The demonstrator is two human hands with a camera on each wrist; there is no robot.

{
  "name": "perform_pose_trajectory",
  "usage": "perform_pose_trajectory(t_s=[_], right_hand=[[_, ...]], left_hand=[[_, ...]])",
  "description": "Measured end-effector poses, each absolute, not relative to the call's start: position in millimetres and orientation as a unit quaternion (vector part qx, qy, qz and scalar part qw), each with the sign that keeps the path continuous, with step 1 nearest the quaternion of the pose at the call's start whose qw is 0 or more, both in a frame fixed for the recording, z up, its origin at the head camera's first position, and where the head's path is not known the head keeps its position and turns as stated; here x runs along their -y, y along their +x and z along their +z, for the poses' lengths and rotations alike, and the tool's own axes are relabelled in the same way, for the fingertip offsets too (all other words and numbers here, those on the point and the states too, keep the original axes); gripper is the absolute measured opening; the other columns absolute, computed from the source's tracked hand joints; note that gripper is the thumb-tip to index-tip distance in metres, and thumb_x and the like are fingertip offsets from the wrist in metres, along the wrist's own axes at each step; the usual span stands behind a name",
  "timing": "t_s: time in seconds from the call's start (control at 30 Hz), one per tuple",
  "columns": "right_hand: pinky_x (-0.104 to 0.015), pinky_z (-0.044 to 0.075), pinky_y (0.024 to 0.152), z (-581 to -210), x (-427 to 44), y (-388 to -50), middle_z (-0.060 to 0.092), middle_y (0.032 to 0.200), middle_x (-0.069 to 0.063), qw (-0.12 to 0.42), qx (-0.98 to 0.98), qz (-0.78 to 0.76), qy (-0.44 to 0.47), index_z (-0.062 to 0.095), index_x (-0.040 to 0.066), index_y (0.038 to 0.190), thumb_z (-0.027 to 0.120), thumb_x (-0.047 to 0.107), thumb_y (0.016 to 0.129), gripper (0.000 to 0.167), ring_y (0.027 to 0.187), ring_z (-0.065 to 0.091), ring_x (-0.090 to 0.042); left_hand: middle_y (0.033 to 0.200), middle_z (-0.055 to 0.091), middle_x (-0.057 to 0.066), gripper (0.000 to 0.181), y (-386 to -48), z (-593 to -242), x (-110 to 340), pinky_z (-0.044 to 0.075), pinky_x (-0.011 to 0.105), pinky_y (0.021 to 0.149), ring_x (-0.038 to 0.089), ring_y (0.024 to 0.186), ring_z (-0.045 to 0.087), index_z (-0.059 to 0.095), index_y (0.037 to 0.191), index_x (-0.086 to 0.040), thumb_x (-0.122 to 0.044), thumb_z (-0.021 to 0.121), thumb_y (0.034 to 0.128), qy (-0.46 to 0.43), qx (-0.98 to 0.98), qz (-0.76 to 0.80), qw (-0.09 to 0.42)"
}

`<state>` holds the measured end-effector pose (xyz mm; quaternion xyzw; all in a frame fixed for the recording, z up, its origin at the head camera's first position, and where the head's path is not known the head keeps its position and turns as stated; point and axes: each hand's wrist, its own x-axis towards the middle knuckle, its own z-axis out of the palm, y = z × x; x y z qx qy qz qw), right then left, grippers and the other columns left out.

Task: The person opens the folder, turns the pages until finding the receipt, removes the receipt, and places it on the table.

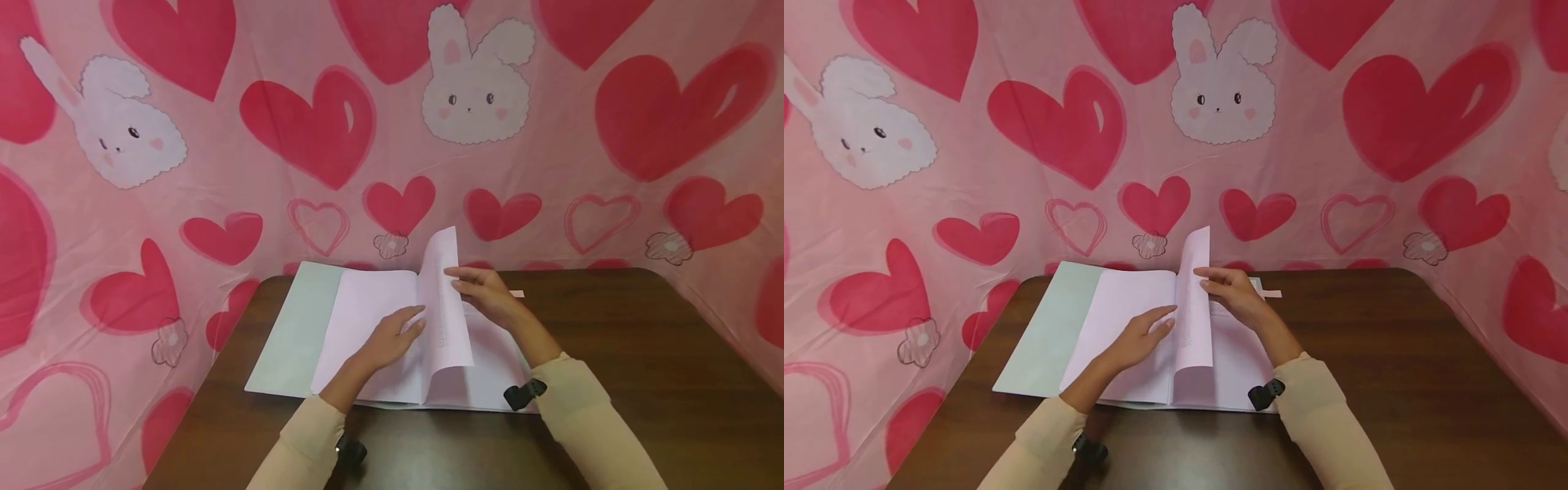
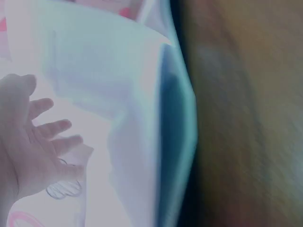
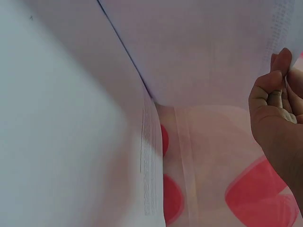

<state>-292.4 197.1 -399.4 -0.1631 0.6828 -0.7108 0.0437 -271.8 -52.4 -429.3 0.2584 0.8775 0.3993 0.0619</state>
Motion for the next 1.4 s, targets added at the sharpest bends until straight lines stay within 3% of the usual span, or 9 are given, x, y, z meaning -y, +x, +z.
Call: perform_pose_trajectory(t_s=[0.1, 0.27, 0.43, 0.63, 0.8, 0.93, 1.07, 1.23, 1.4], right_hand=[[-0.021, 0.058, 0.09, -397.5, -189.2, -292.8, 0.071, 0.112, 0.015, 0.044, -0.669, -0.721, -0.176, 0.05, -0.013, 0.14, 0.054, 0.003, 0.102, 0.042, 0.1, 0.07, -0.005], [-0.019, 0.058, 0.09, -395.0, -175.4, -291.6, 0.071, 0.11, 0.017, 0.048, -0.664, -0.726, -0.173, 0.04, -0.018, 0.144, 0.051, -0.001, 0.101, 0.047, 0.101, 0.069, -0.001], [-0.018, 0.057, 0.091, -393.1, -165.5, -291.1, 0.067, 0.111, 0.016, 0.041, -0.689, -0.707, -0.153, 0.043, -0.012, 0.146, 0.053, 0.004, 0.102, 0.048, 0.1, 0.067, 0.001], [-0.016, 0.055, 0.092, -392.7, -159.2, -292.2, 0.067, 0.126, -0.015, 0.038, -0.707, -0.686, -0.166, 0.04, -0.005, 0.152, 0.053, 0.005, 0.102, 0.053, 0.1, 0.067, 0.001], [-0.015, 0.052, 0.098, -391.9, -155.8, -291.0, 0.042, 0.154, -0.034, 0.06, -0.691, -0.692, -0.2, 0.024, -0.001, 0.16, 0.051, 0.002, 0.101, 0.065, 0.113, 0.063, 0.006], [-0.036, 0.048, 0.113, -391.0, -154.3, -288.5, 0.039, 0.159, -0.027, 0.07, -0.697, -0.68, -0.216, 0.013, 0.007, 0.164, 0.051, 0.005, 0.101, 0.073, 0.135, 0.06, -0.015], [-0.06, 0.036, 0.118, -393.2, -154.2, -285.4, 0.041, 0.159, -0.023, 0.076, -0.707, -0.667, -0.224, 0.017, 0.01, 0.164, 0.052, 0.009, 0.102, 0.071, 0.144, 0.049, -0.032], [-0.053, 0.04, 0.118, -399.8, -157.2, -281.4, 0.042, 0.158, -0.025, 0.092, -0.715, -0.654, -0.23, 0.023, 0.006, 0.162, 0.051, 0.008, 0.103, 0.065, 0.147, 0.042, -0.039], [-0.054, 0.037, 0.119, -410.7, -163.3, -279.3, 0.045, 0.154, -0.027, 0.093, -0.742, -0.626, -0.221, 0.027, 0.002, 0.16, 0.051, 0.007, 0.103, 0.062, 0.146, 0.042, -0.043]], left_hand=[[0.158, 0.049, 0.014, 0.052, -272.8, -416.0, 45.0, 0.041, 0.054, 0.118, 0.038, 0.143, 0.051, 0.047, 0.152, -0.011, -0.038, 0.042, 0.1086, 0.258, -0.837, 0.477, 0.069], [0.159, 0.045, 0.014, 0.054, -271.4, -398.0, 36.1, 0.043, 0.05, 0.116, 0.036, 0.144, 0.05, 0.041, 0.156, -0.009, -0.037, 0.042, 0.1088, 0.232, -0.8, 0.547, 0.082], [0.153, 0.051, 0.022, 0.058, -271.8, -382.6, 35.0, 0.056, 0.047, 0.102, 0.041, 0.131, 0.061, 0.039, 0.157, -0.011, -0.034, 0.051, 0.105, 0.216, -0.781, 0.581, 0.078], [0.142, 0.062, 0.021, 0.061, -275.8, -372.6, 38.5, 0.06, 0.039, 0.091, 0.031, 0.116, 0.069, 0.045, 0.154, -0.013, -0.028, 0.062, 0.0978, 0.226, -0.769, 0.593, 0.07], [0.137, 0.065, 0.021, 0.062, -278.9, -367.8, 40.9, 0.059, 0.039, 0.092, 0.027, 0.112, 0.069, 0.048, 0.152, -0.011, -0.019, 0.064, 0.0932, 0.211, -0.777, 0.588, 0.077], [0.148, 0.057, 0.022, 0.07, -280.2, -364.3, 43.6, 0.057, 0.042, 0.098, 0.029, 0.118, 0.065, 0.038, 0.157, -0.007, -0.011, 0.057, 0.0897, 0.194, -0.792, 0.573, 0.086], [0.158, 0.047, 0.018, 0.075, -281.3, -363.6, 46.5, 0.052, 0.047, 0.104, 0.032, 0.127, 0.059, 0.032, 0.16, -0.011, -0.01, 0.05, 0.0869, 0.19, -0.811, 0.548, 0.075], [0.161, 0.043, 0.012, 0.067, -284.2, -364.7, 51.3, 0.037, 0.052, 0.12, 0.031, 0.147, 0.044, 0.042, 0.156, -0.016, -0.009, 0.045, 0.0893, 0.197, -0.847, 0.492, 0.032], [0.142, 0.062, 0.02, 0.051, -288.6, -367.1, 58.9, 0.046, 0.05, 0.111, 0.031, 0.129, 0.058, 0.062, 0.139, -0.004, -0.002, 0.04, 0.0926, 0.214, -0.867, 0.45, 0.007]])
